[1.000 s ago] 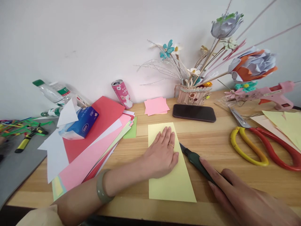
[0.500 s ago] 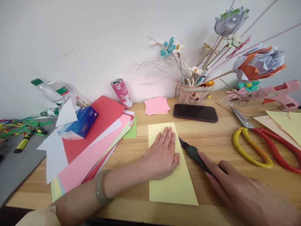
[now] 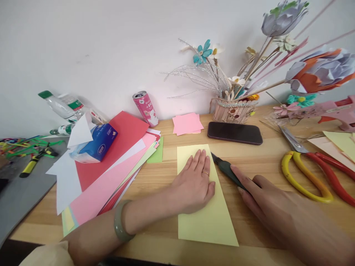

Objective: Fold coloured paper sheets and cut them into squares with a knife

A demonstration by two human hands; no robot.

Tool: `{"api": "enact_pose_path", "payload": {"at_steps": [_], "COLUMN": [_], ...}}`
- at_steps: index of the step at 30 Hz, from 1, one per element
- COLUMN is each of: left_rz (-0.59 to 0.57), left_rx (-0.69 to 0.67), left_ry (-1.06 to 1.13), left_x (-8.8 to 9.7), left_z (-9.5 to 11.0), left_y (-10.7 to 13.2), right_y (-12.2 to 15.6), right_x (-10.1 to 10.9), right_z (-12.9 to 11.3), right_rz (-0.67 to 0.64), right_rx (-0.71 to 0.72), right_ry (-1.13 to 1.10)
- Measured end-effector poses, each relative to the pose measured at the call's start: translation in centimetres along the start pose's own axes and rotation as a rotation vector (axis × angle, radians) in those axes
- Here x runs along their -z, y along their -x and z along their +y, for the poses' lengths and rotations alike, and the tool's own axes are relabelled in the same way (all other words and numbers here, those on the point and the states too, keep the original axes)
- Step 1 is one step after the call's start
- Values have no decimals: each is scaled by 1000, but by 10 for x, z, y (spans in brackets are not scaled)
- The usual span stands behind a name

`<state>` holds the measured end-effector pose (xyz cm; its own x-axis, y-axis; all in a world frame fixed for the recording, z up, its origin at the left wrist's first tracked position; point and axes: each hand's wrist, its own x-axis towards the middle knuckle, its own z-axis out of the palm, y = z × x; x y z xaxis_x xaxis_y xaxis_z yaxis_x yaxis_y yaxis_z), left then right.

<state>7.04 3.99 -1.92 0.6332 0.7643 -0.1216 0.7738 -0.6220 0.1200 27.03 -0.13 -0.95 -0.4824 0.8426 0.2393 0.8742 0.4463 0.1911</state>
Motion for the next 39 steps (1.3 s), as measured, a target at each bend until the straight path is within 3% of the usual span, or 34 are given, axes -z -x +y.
{"api": "enact_pose_path", "payload": {"at_steps": [11,16,23,26,29,33,39], "left_rz": [2,-6,17,62,129,194,187], "left_rx": [4,-5,-13,-29,-47,-76,-34], "left_ry": [10,24,23,9,-8,86,212], "left_x": [0,2,0,-2,-4,-2,14], "left_z": [0,0,-3,-5,-6,-7,-17], "left_y": [-1,0,0,1,1,4,13], "right_y": [-19,-30,-13,-6,0,14,28], "right_x": [-8,-10,-3,1,4,8,3], "right_z": [8,14,29,36,33,5,-36], "right_rz": [-77,-135,-101,-24,165,351,396], "right_rx": [-18,-117,-78,-48,27,148,393], "right_ry": [-18,28,63,40,15,-96,-8]}}
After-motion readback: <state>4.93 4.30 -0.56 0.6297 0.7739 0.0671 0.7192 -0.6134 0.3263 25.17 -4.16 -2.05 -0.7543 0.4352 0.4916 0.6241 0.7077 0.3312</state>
